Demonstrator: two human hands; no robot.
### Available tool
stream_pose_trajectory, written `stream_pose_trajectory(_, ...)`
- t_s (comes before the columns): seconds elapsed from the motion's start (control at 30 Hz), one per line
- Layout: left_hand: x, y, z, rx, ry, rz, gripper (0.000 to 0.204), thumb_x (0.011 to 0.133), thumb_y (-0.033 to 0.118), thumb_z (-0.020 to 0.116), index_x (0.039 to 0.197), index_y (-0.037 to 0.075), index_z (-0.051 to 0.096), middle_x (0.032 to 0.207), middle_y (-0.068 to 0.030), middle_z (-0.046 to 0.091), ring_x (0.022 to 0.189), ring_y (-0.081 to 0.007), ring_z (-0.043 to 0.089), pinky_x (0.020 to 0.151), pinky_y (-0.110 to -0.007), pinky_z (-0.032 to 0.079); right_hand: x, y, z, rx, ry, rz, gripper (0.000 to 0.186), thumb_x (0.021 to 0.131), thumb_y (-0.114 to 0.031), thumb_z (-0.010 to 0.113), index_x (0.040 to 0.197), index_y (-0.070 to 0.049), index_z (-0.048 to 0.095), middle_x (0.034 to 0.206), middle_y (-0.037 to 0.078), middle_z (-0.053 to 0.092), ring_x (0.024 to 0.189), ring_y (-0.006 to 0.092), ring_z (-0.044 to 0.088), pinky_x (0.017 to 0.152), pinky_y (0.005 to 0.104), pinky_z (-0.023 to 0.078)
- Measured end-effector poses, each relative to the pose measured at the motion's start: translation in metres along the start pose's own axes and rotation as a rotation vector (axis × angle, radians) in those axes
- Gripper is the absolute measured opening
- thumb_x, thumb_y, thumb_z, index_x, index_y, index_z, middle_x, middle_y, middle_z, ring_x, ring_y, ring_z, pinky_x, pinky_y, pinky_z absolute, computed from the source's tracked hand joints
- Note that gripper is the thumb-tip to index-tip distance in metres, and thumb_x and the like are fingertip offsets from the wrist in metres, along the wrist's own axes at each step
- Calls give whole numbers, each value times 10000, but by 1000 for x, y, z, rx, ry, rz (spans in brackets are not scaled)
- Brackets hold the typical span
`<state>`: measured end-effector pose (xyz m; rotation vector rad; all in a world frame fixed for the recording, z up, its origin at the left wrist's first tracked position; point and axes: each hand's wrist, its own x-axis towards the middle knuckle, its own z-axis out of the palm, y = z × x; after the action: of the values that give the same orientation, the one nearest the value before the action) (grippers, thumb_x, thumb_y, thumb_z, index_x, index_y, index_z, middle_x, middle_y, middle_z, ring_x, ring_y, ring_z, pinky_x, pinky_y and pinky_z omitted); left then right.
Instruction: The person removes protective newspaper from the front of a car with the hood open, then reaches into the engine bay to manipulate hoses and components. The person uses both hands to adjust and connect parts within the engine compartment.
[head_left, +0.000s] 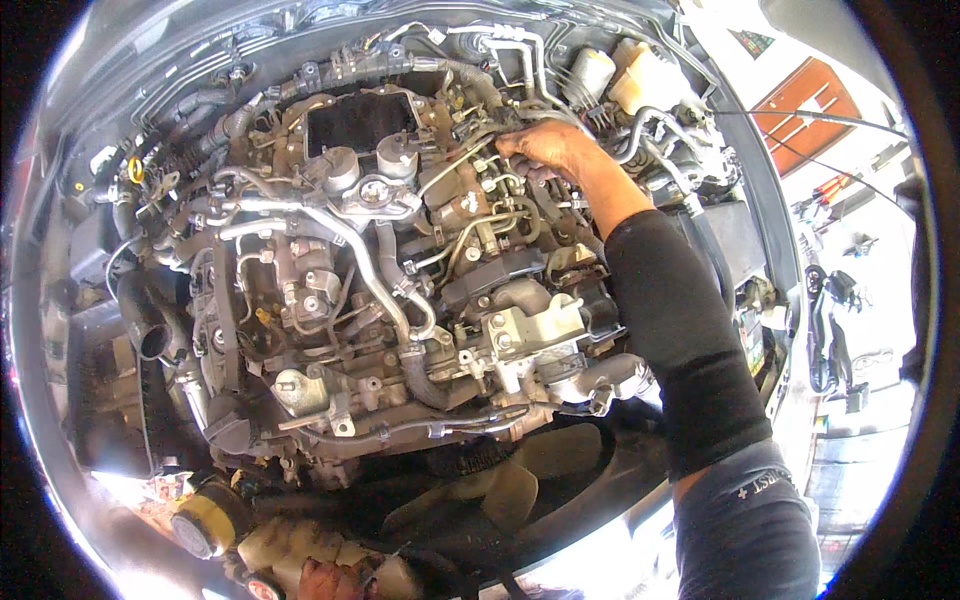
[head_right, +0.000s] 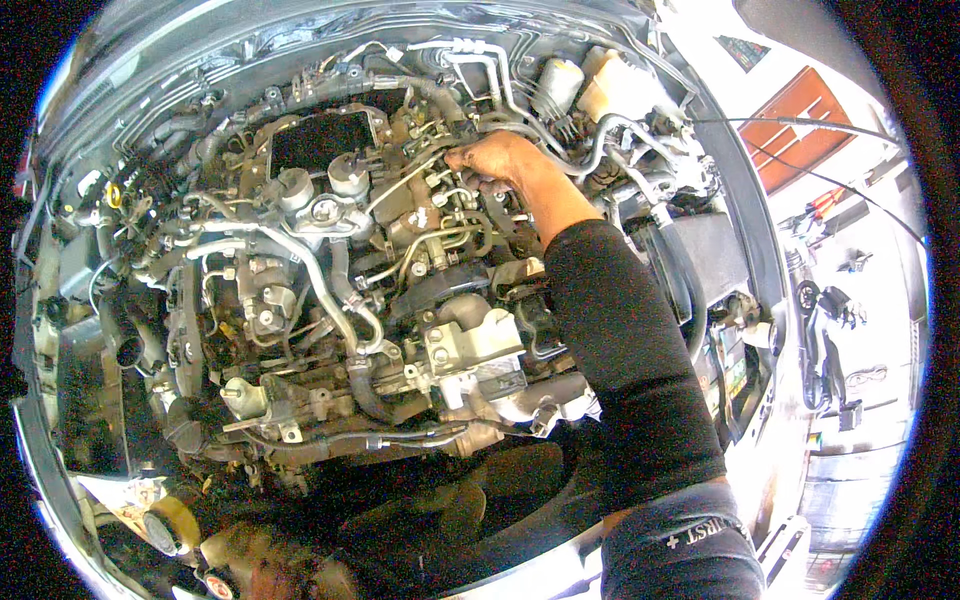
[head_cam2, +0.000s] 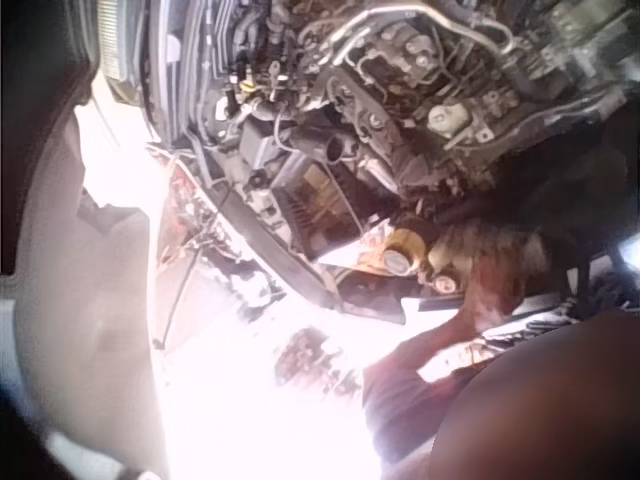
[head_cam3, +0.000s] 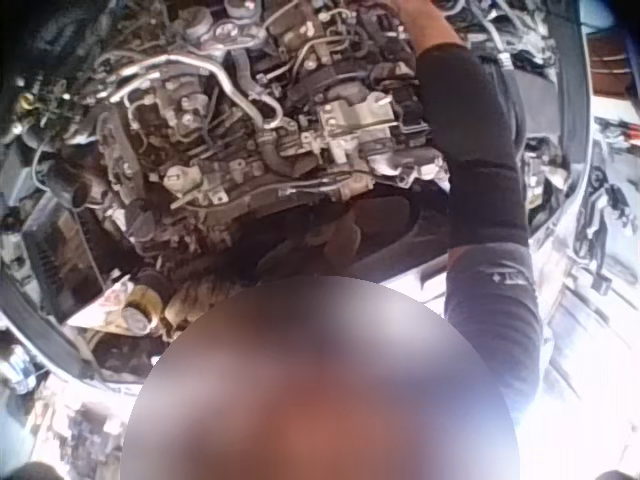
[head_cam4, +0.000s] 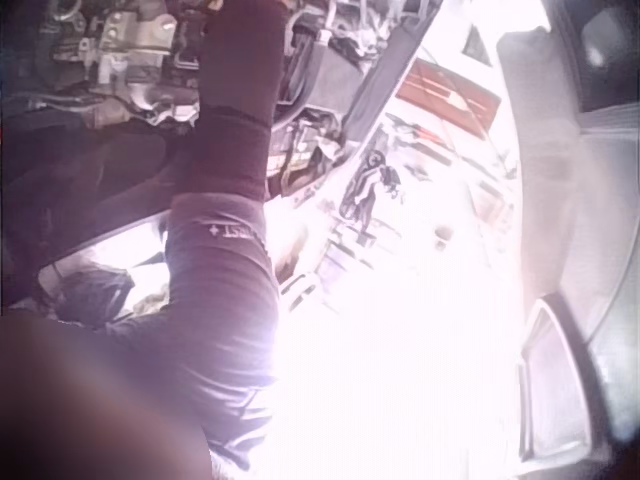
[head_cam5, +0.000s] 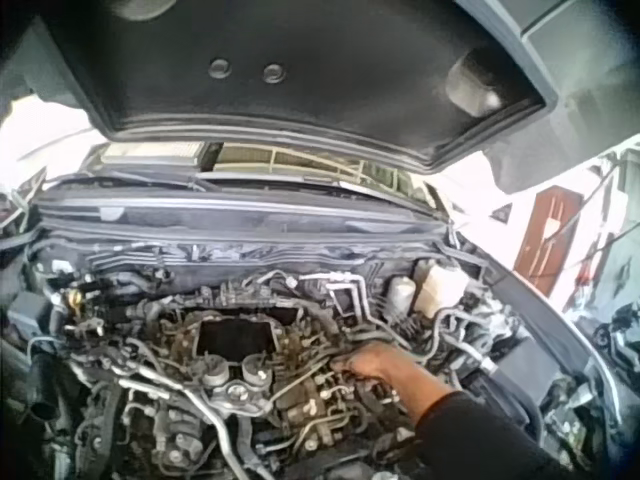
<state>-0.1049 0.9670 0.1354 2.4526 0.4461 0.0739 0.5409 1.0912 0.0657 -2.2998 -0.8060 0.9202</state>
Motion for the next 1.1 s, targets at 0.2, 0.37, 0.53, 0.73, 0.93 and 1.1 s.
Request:
stream_pose_trajectory(0.2, 6, 8, 5, 69, 89, 14, 310, 894, -9, 649, 1189, -106, 643, 1003, -278, 660, 869, -458, 664, 799, -530, 567, 18, 5, -9, -133, 63, -165, 343, 943, -379, 739, 1050, -59, 799, 977, 112, 774, 872, 208, 717, 730, 375, 578)
stream_pose_trajectory(0.37, 13, 12, 7, 30, 165, 21, 213, 916, -7, 644, 1122, -60, 651, 955, -274, 659, 814, -428, 658, 729, -529, 531, 5, -13, -11, -414, 444, -172, 444, 963, -422, 662, 1144, -38, 794, 1255, 257, 730, 1190, 420, 699, 1048, 459, 556)
stream_pose_trajectory(0.53, 59, 30, -7, -40, 294, -101, 135, 894, -41, 646, 1028, -20, 650, 927, -221, 642, 792, -390, 628, 719, -484, 503, -50, -44, 15, -161, 153, -605, 576, 923, -574, 717, 1170, -59, 790, 1208, 233, 752, 1160, 392, 710, 1031, 448, 555)
stream_pose_trajectory(0.73, 230, 9, -76, -440, 679, -355, 278, 1047, 286, 675, 1023, 13, 713, 836, -7, 633, 764, -112, 530, 729, -310, 448, -122, -88, 62, 113, -471, -838, 592, 863, -555, 846, 1114, -28, 749, 1068, 162, 765, 1028, 292, 715, 948, 428, 556)
stream_pose_trajectory(0.93, 375, -32, -72, -329, 929, -554, 333, 913, 272, 750, 1016, -44, 760, 937, -199, 772, 887, -278, 739, 840, -411, 559, -153, -91, 93, -83, -236, -943, 831, 883, -382, 850, 1461, 54, 442, 1371, 311, 633, 1312, 436, 610, 1100, 467, 510)
stream_pose_trajectory(1.1, 412, -44, -52, -301, 1017, -544, 329, 890, 262, 741, 1023, -39, 743, 1009, -267, 769, 972, -396, 747, 896, -452, 555, -137, -87, 84, -90, -200, -897, 761, 891, -290, 804, 1453, 69, 438, 1410, 321, 607, 1338, 458, 586, 1122, 489, 490)
